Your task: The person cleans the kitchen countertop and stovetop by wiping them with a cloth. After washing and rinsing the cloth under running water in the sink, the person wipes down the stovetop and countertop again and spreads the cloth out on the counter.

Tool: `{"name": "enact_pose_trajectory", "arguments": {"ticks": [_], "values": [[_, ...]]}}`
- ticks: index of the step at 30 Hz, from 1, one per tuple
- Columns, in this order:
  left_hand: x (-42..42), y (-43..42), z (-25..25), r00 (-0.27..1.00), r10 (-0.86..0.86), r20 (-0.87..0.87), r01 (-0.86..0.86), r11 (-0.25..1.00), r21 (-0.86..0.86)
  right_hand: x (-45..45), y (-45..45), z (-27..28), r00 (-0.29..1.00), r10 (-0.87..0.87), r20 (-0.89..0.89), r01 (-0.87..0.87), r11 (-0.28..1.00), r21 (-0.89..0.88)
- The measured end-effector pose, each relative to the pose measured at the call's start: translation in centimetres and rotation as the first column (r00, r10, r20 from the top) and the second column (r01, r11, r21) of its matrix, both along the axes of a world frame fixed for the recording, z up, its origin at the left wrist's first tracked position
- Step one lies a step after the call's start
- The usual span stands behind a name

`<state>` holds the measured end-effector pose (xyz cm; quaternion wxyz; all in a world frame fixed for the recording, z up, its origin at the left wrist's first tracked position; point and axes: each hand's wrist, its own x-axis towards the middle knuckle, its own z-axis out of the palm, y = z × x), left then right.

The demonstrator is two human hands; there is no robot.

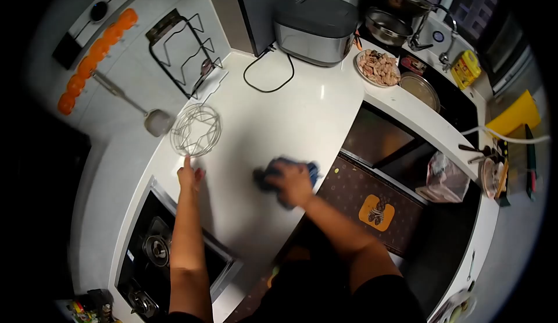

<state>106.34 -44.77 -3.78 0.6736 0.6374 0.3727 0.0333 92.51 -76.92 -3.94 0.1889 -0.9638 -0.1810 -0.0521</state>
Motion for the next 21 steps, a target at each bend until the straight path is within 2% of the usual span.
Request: {"name": "enact_pose_trajectory", "arguments": {"ticks": [2,3,5,7,9,10,11,12,13,15,19,21], "values": [[2.5,-0.4,-0.9,0.997,0.039,-0.067,-0.046,0.993,-0.112,6.2,-7.4,-0.4,0.987,-0.143,0.078,0.140,0.989,0.053],[3.5,-0.8,-1.0,0.994,0.058,-0.091,-0.073,0.983,-0.170,9.2,-10.8,-0.5,0.971,-0.235,0.044,0.231,0.970,0.073],[5.0,-0.6,-2.5,0.991,0.087,-0.106,-0.097,0.991,-0.092,13.6,-16.1,-0.3,0.933,-0.355,0.062,0.338,0.921,0.193],[5.3,-0.6,-1.6,0.994,-0.013,-0.112,-0.001,0.993,-0.117,15.5,-15.7,-0.3,0.897,-0.424,0.129,0.407,0.903,0.139],[5.1,-0.9,-0.8,0.992,0.024,-0.126,-0.054,0.969,-0.243,14.2,-12.0,-0.7,0.945,-0.266,0.192,0.247,0.962,0.116],[4.5,-1.3,-0.5,0.988,0.061,-0.144,-0.096,0.964,-0.249,13.2,-9.4,-1.0,0.954,-0.067,0.292,0.035,0.993,0.112],[3.9,-1.5,-0.6,0.987,0.094,-0.131,-0.128,0.952,-0.277,11.1,-6.2,-2.3,0.920,0.012,0.392,-0.037,0.998,0.058],[3.0,-1.5,-0.6,0.985,0.126,-0.116,-0.155,0.941,-0.301,9.4,-4.1,-0.1,0.945,0.219,0.243,-0.260,0.953,0.152],[2.1,-1.5,-0.6,0.984,0.150,-0.097,-0.174,0.930,-0.325,7.8,-2.1,2.2,0.906,0.416,0.071,-0.418,0.861,0.290],[0.7,-1.2,-0.4,0.979,0.186,-0.084,-0.204,0.908,-0.365,6.3,-0.2,2.2,0.761,0.601,0.245,-0.649,0.711,0.273],[-2.5,-1.0,3.3,0.975,0.200,-0.099,-0.222,0.917,-0.331,10.2,-4.1,-0.9,0.792,0.585,0.177,-0.589,0.652,0.478],[-4.6,0.1,4.3,0.979,0.180,-0.101,-0.203,0.925,-0.321,13.8,-8.8,0.2,0.949,0.275,0.152,-0.310,0.899,0.309]]}}
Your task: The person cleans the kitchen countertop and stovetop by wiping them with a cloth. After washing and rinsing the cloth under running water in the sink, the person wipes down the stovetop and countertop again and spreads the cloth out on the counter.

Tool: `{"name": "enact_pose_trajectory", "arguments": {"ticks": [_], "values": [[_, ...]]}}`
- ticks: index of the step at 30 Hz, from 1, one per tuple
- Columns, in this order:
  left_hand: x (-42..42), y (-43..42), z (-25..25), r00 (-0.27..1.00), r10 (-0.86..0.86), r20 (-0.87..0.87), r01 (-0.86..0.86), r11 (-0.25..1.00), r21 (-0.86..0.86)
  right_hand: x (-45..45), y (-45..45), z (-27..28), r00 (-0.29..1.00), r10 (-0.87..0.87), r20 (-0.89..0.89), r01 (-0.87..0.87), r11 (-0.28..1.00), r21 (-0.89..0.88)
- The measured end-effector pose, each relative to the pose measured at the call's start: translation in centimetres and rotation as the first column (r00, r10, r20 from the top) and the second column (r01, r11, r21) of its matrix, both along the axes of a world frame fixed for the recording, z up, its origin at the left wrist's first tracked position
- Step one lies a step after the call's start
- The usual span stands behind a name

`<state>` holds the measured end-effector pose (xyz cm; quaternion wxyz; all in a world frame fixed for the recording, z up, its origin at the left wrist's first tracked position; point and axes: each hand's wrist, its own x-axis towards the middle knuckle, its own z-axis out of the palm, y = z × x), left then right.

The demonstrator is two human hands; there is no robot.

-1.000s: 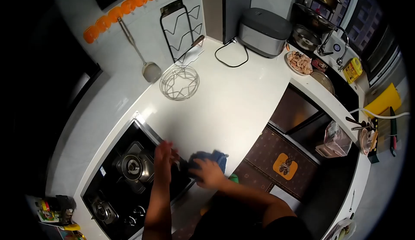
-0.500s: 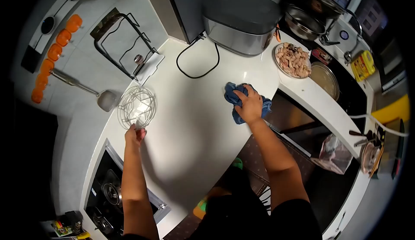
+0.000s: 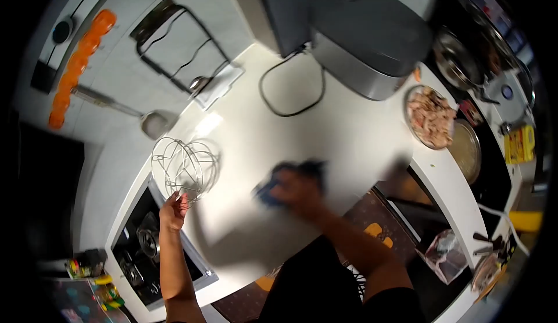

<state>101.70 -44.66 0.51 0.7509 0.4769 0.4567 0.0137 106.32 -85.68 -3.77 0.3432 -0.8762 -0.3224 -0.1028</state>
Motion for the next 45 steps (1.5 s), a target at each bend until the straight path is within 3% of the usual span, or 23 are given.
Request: {"name": "enact_pose_trajectory", "arguments": {"ticks": [2,3,4,5,8,10,12,17,18,21,23,25,27,30,32,34,36,37,38,39,41,43,45], "values": [[-2.0,1.1,0.8,0.999,-0.055,0.001,0.055,0.998,0.007,4.6,-4.8,1.5,0.937,-0.345,0.048,0.348,0.933,-0.095],[-3.0,1.7,0.8,0.998,-0.067,-0.005,0.067,0.998,-0.002,6.5,-7.0,2.5,0.915,-0.403,0.001,0.400,0.909,-0.112],[-3.7,1.5,1.7,0.999,-0.022,-0.040,0.022,1.000,-0.005,8.1,-8.4,1.5,0.877,-0.457,0.146,0.458,0.888,0.025],[-4.5,1.7,2.2,0.999,0.007,-0.042,-0.008,1.000,-0.014,8.8,-8.3,0.1,0.801,-0.579,0.150,0.568,0.815,0.115],[-6.3,2.2,4.1,1.000,0.020,-0.015,-0.020,1.000,-0.003,9.0,-3.9,-0.4,0.837,-0.497,0.227,0.513,0.859,-0.010],[-7.6,2.9,5.3,1.000,-0.004,0.026,0.004,1.000,0.024,8.7,1.8,-1.9,0.884,-0.468,-0.004,0.468,0.884,0.000],[-8.7,3.4,7.5,0.997,0.006,0.075,-0.005,1.000,-0.011,10.1,7.6,-0.6,0.936,-0.328,0.130,0.332,0.943,-0.011],[-12.5,3.0,13.6,0.990,0.116,0.080,-0.126,0.982,0.138,17.9,18.1,-1.6,0.966,-0.249,0.066,0.241,0.965,0.102],[-12.7,2.4,14.7,0.977,0.213,0.022,-0.213,0.953,0.217,17.9,19.8,-2.1,0.985,-0.159,0.062,0.151,0.981,0.119],[-15.3,3.2,16.2,0.971,0.196,0.137,-0.225,0.942,0.247,14.4,24.8,-3.4,0.982,0.189,0.016,-0.189,0.973,0.132],[-15.6,2.5,17.0,0.950,0.255,0.179,-0.292,0.927,0.233,6.5,25.5,-3.3,0.873,0.487,0.030,-0.487,0.872,0.048],[-15.9,2.7,17.5,0.950,0.256,0.181,-0.292,0.931,0.220,0.3,22.9,-2.5,0.686,0.727,-0.002,-0.723,0.682,0.107],[-17.0,2.8,17.8,0.957,0.228,0.177,-0.264,0.940,0.217,-0.5,19.3,0.2,0.419,0.869,-0.261,-0.901,0.435,0.001],[-19.5,2.9,17.1,0.943,0.246,0.224,-0.287,0.941,0.177,4.0,18.4,-1.3,0.716,0.695,-0.063,-0.693,0.719,0.061],[-21.2,2.4,16.9,0.927,0.305,0.219,-0.342,0.926,0.159,9.0,21.8,-1.3,0.923,0.386,-0.014,-0.386,0.922,-0.019],[-22.5,1.6,17.1,0.914,0.352,0.204,-0.381,0.916,0.125,14.0,27.5,-2.2,0.996,0.090,0.029,-0.092,0.989,0.117],[-23.6,0.9,17.0,0.894,0.424,0.145,-0.443,0.885,0.142,16.9,33.6,-2.9,0.999,-0.011,0.050,0.000,0.977,0.211],[-24.2,0.7,16.7,0.890,0.436,0.135,-0.454,0.876,0.161,16.0,36.1,-2.6,1.000,0.024,0.001,-0.023,0.984,0.177],[-24.4,0.7,16.5,0.889,0.440,0.123,-0.456,0.873,0.173,13.7,38.0,-3.5,0.975,0.215,-0.055,-0.202,0.962,0.186],[-24.2,0.6,16.4,0.884,0.450,0.126,-0.466,0.866,0.179,10.3,38.8,-3.7,0.893,0.442,-0.081,-0.412,0.878,0.245],[-23.7,0.3,16.7,0.870,0.472,0.144,-0.492,0.850,0.187,2.4,37.6,-3.8,0.712,0.694,-0.105,-0.682,0.719,0.135],[-24.1,0.7,17.0,0.863,0.468,0.188,-0.495,0.858,0.138,-1.4,34.0,-2.1,0.583,0.772,-0.253,-0.762,0.628,0.161],[-24.6,1.3,17.2,0.865,0.462,0.197,-0.490,0.862,0.131,-0.5,30.8,-1.3,0.631,0.761,-0.154,-0.755,0.647,0.105]]}}
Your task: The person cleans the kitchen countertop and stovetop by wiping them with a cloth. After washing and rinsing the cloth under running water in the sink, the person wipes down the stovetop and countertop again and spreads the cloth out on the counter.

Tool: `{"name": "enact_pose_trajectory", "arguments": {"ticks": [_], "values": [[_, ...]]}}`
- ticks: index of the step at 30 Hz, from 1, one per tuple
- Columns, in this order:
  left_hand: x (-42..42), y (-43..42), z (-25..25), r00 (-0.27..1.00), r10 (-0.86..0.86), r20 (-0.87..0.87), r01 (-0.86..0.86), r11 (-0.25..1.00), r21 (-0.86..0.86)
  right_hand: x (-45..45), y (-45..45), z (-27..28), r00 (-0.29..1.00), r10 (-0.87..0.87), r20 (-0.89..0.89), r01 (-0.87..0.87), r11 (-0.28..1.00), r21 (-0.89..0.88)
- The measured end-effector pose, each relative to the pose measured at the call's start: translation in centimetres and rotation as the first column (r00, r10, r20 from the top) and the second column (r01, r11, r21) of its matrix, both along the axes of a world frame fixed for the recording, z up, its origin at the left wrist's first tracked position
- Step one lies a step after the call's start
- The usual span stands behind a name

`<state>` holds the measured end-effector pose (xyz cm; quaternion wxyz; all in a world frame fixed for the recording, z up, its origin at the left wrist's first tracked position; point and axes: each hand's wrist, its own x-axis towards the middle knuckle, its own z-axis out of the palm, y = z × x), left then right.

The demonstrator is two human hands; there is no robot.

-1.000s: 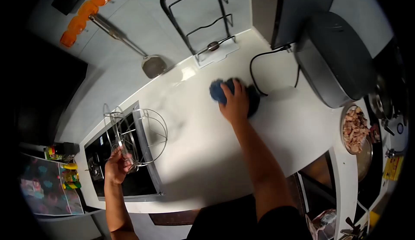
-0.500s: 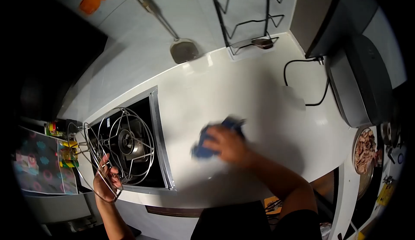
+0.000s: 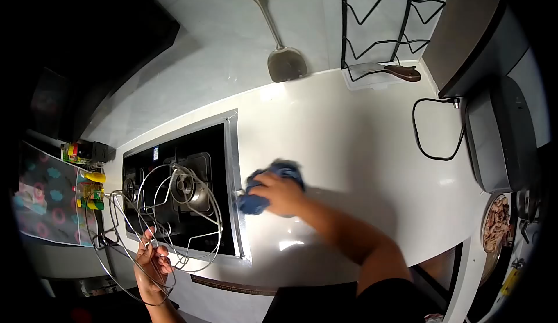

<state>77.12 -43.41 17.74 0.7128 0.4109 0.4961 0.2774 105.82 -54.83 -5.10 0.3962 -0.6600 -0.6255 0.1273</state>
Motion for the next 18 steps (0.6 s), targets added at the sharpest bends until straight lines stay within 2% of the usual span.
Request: {"name": "enact_pose_trajectory", "arguments": {"ticks": [1,2,3,4,5,6,8,11,15,18], "values": [[-0.7,0.3,-0.3,1.000,0.000,0.018,0.000,1.000,0.003,1.7,-0.9,-0.6,0.999,-0.044,0.023,0.045,0.998,-0.040],[-1.3,0.7,-0.7,0.999,0.012,0.035,-0.012,1.000,-0.007,3.9,-1.5,-0.8,0.983,-0.166,0.077,0.163,0.986,0.045],[-1.9,1.0,-1.2,0.998,0.028,0.053,-0.027,1.000,-0.016,5.9,-1.5,-1.0,0.914,-0.384,0.132,0.396,0.915,-0.076],[-2.6,1.2,-1.6,0.997,0.062,0.050,-0.060,0.997,-0.041,7.9,-0.8,-1.0,0.788,-0.598,0.144,0.610,0.791,-0.052],[-3.4,1.4,-2.2,0.993,0.072,0.092,-0.065,0.995,-0.075,10.5,0.7,-1.6,0.664,-0.736,0.132,0.735,0.675,0.066],[-4.2,1.5,-2.9,0.988,0.081,0.134,-0.068,0.992,-0.105,12.4,2.7,-2.2,0.529,-0.830,0.178,0.813,0.556,0.172],[-5.4,1.7,-3.9,0.978,0.091,0.190,-0.061,0.986,-0.155,15.9,7.3,-3.1,0.426,-0.894,0.140,0.848,0.449,0.282],[-6.6,1.5,-4.7,0.983,0.088,0.161,-0.064,0.987,-0.146,16.6,12.4,-2.2,0.477,-0.872,0.104,0.853,0.489,0.185],[-6.7,1.5,-5.1,0.988,0.104,0.115,-0.087,0.986,-0.145,12.3,15.7,-3.7,0.709,-0.696,0.108,0.659,0.710,0.249],[-5.6,1.2,-4.9,0.987,0.118,0.110,-0.102,0.985,-0.140,8.5,15.6,-2.7,0.845,-0.529,0.079,0.515,0.845,0.147]]}}
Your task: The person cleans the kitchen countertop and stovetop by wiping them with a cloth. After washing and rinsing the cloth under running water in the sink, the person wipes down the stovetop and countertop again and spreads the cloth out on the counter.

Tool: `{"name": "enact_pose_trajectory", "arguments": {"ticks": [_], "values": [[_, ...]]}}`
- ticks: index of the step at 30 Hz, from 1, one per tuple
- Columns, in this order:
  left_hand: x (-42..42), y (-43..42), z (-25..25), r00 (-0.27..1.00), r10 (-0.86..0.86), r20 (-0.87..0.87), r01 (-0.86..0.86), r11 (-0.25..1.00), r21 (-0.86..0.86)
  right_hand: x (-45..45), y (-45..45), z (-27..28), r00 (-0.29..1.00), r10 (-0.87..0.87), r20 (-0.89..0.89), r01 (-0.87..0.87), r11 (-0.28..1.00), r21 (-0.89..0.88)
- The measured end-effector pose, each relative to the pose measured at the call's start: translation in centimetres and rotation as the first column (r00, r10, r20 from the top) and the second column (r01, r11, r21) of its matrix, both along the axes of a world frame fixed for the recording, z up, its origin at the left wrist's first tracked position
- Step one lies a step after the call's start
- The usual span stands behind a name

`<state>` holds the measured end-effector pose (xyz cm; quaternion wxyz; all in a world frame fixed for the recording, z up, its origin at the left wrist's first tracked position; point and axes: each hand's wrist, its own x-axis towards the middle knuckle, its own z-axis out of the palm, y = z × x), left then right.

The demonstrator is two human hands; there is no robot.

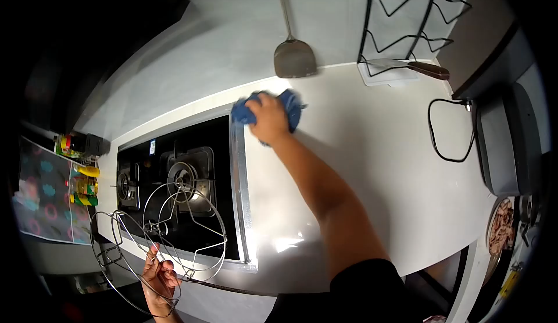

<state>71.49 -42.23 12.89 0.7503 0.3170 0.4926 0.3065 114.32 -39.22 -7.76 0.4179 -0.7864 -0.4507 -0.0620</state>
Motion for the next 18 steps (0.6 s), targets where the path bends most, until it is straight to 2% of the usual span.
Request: {"name": "enact_pose_trajectory", "arguments": {"ticks": [3,5,6,9,10,11,12,13,14,15,17,18], "values": [[1.0,0.3,0.3,0.999,-0.016,0.050,0.017,1.000,-0.014,-3.1,-3.3,0.6,0.948,0.300,-0.110,-0.306,0.951,-0.048],[1.7,0.5,0.7,0.995,-0.066,0.075,0.067,0.998,-0.012,-5.7,-7.7,0.4,0.887,0.459,-0.054,-0.456,0.888,0.062],[2.7,0.5,1.3,0.988,-0.150,-0.029,0.151,0.988,0.031,-7.4,-10.8,0.8,0.856,0.512,-0.070,-0.510,0.859,0.042],[3.8,1.1,1.1,0.987,-0.106,0.117,0.102,0.994,0.036,-7.3,-17.7,2.8,0.789,0.612,-0.054,-0.614,0.787,-0.064],[3.9,1.5,0.9,0.975,-0.167,0.147,0.161,0.985,0.054,-5.3,-17.9,2.5,0.796,0.605,0.013,-0.602,0.794,-0.086],[4.2,1.5,1.0,0.973,-0.165,0.159,0.158,0.986,0.054,-2.3,-17.5,1.0,0.840,0.543,0.005,-0.539,0.834,-0.121],[4.3,1.4,1.0,0.974,-0.158,0.160,0.151,0.987,0.053,1.9,-16.0,-0.5,0.878,0.453,0.154,-0.440,0.891,-0.110],[4.3,1.3,0.9,0.976,-0.146,0.160,0.139,0.989,0.052,4.1,-15.4,1.5,0.980,0.180,0.088,-0.159,0.965,-0.207],[4.0,1.3,0.6,0.979,-0.143,0.143,0.134,0.988,0.071,6.0,-14.1,1.6,0.987,-0.126,0.099,0.143,0.974,-0.178],[3.6,1.3,0.3,0.978,-0.157,0.136,0.147,0.986,0.078,7.6,-13.3,1.5,0.968,-0.249,0.033,0.250,0.953,-0.172],[3.1,1.4,0.0,0.952,-0.222,0.211,0.207,0.974,0.091,8.0,-12.0,-0.1,0.978,-0.200,0.051,0.197,0.979,0.061],[2.3,2.2,-0.6,0.918,-0.302,0.257,0.284,0.953,0.105,6.0,-12.8,0.5,0.997,-0.078,0.017,0.079,0.997,-0.008]]}}
